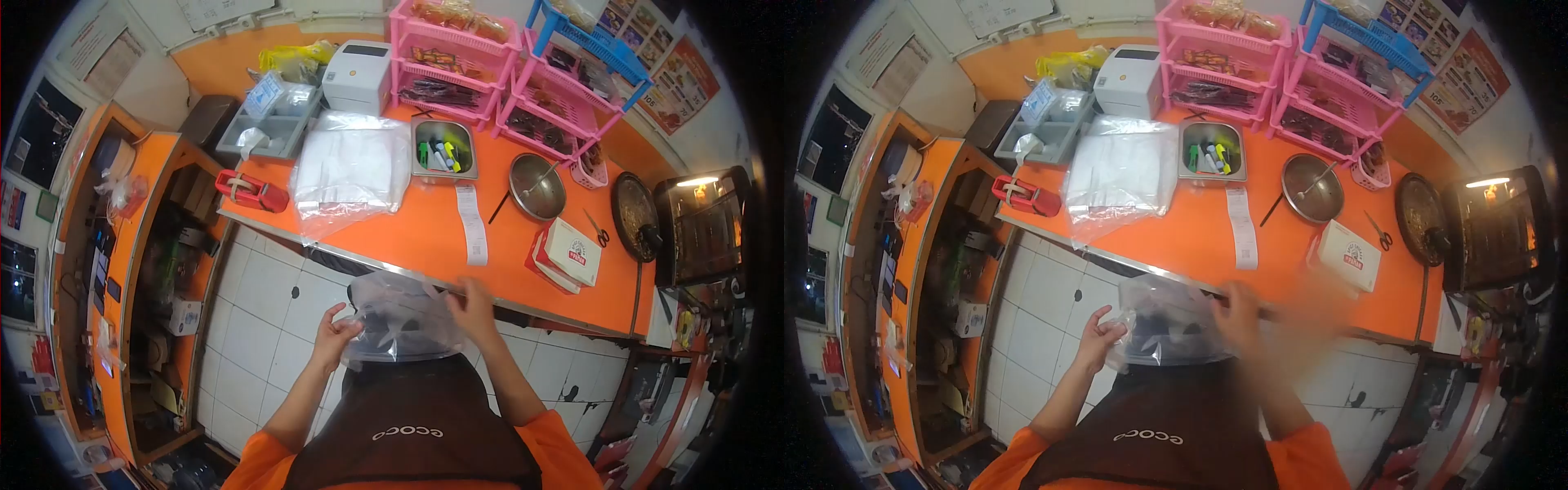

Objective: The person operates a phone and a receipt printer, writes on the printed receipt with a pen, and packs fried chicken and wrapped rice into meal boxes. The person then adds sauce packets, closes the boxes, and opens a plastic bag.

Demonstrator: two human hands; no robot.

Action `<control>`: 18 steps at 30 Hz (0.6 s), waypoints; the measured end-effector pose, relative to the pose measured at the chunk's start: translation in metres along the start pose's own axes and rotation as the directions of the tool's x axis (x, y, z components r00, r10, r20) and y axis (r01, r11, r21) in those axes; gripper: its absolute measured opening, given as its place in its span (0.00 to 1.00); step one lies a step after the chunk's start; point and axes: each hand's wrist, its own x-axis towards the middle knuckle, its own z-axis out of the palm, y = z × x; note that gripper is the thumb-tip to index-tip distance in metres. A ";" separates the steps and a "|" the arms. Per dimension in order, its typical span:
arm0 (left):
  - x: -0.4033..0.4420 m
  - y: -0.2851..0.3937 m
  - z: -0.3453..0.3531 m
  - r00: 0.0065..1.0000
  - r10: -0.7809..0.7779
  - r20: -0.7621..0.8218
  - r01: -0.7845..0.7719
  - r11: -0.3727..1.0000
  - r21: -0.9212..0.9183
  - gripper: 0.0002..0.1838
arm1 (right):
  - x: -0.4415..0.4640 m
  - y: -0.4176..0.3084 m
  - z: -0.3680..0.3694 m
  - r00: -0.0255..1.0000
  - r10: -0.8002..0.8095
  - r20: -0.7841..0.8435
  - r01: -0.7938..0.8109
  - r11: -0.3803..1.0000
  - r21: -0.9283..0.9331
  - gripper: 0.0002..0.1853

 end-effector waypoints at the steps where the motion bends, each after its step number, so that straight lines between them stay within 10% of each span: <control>1: -0.003 0.001 0.006 0.998 0.052 0.025 -0.054 0.998 0.043 0.39 | -0.002 -0.019 0.004 0.986 0.049 0.161 -0.084 0.972 0.218 0.16; 4: -0.007 -0.004 0.031 0.960 0.243 0.140 -0.268 0.944 0.195 0.41 | -0.016 -0.066 0.035 0.805 -0.094 0.586 -0.348 0.726 0.594 0.13; 7: -0.019 0.014 0.060 0.907 0.372 0.199 -0.417 0.860 0.293 0.37 | -0.003 -0.077 0.060 0.612 -0.117 0.782 -0.466 0.746 0.476 0.12; 14: -0.018 0.041 0.008 0.915 0.389 -0.109 -0.361 0.909 0.210 0.28 | 0.025 -0.059 0.054 0.794 -0.002 0.607 -0.512 0.536 0.671 0.12; 18: -0.022 0.062 -0.046 0.791 0.548 -0.271 -0.335 0.759 0.558 0.26 | 0.033 -0.024 0.051 0.875 -0.025 0.483 -0.372 0.604 0.705 0.14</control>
